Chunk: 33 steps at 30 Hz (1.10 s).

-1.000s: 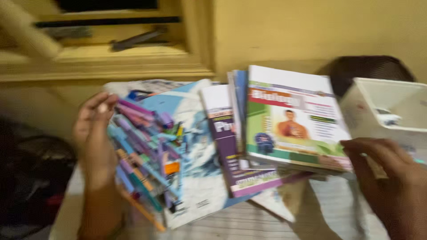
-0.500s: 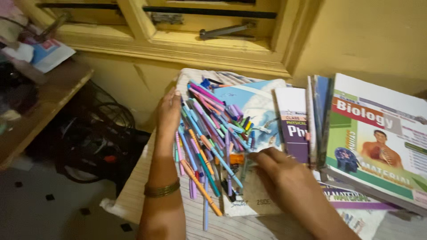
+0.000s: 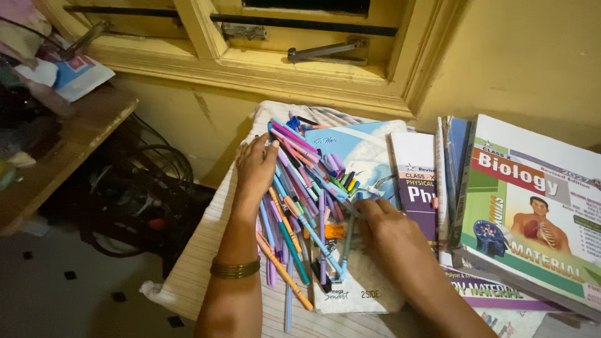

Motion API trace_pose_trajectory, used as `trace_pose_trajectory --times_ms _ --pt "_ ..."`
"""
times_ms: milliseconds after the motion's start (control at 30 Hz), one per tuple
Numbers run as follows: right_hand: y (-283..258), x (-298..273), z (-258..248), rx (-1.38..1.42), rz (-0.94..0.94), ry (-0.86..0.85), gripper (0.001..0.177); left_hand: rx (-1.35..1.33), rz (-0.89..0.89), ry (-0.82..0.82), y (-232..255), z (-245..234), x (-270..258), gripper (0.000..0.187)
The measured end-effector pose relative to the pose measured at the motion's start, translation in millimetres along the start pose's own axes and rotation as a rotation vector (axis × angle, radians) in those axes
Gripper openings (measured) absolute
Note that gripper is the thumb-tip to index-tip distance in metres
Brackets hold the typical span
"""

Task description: The person sorts a large pile of colored pens on a table, picking them up one by one and placing them into a clear plastic container. Textbooks are visible on the table but are not handled during the clip.

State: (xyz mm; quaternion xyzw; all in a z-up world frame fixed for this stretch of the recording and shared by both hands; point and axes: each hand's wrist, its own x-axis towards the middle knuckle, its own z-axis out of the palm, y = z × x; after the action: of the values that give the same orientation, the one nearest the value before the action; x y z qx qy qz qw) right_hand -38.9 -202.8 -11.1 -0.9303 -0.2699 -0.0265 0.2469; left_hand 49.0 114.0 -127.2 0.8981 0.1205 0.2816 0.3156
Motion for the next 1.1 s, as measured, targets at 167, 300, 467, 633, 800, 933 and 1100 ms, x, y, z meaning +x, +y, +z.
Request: trace_pose_trajectory --times_ms 167,300,467,633,800,933,1100 --pt "9 -20 -41 0.058 0.076 0.114 0.028 0.102 0.006 -0.001 -3 9 -1 0.057" --pt "26 -51 -91 0.433 0.270 0.365 0.035 0.070 0.065 -0.016 -9 16 2 0.058" --pt "54 -78 -104 1.114 0.280 0.504 0.057 0.122 0.134 -0.056 -10 12 6 0.056" --pt "90 -113 -109 1.401 0.238 0.590 0.047 -0.083 -0.057 -0.203 7 -10 8 0.042" --pt "136 -183 -149 0.714 0.482 0.830 0.036 -0.189 0.039 -0.201 7 -18 0 0.046" --pt "180 -235 -196 0.006 0.495 0.824 0.027 -0.032 0.137 -0.187 -9 -12 7 0.043" --pt "224 -277 -229 -0.366 0.762 0.488 0.032 -0.124 0.089 -0.170 -28 3 2 0.046"
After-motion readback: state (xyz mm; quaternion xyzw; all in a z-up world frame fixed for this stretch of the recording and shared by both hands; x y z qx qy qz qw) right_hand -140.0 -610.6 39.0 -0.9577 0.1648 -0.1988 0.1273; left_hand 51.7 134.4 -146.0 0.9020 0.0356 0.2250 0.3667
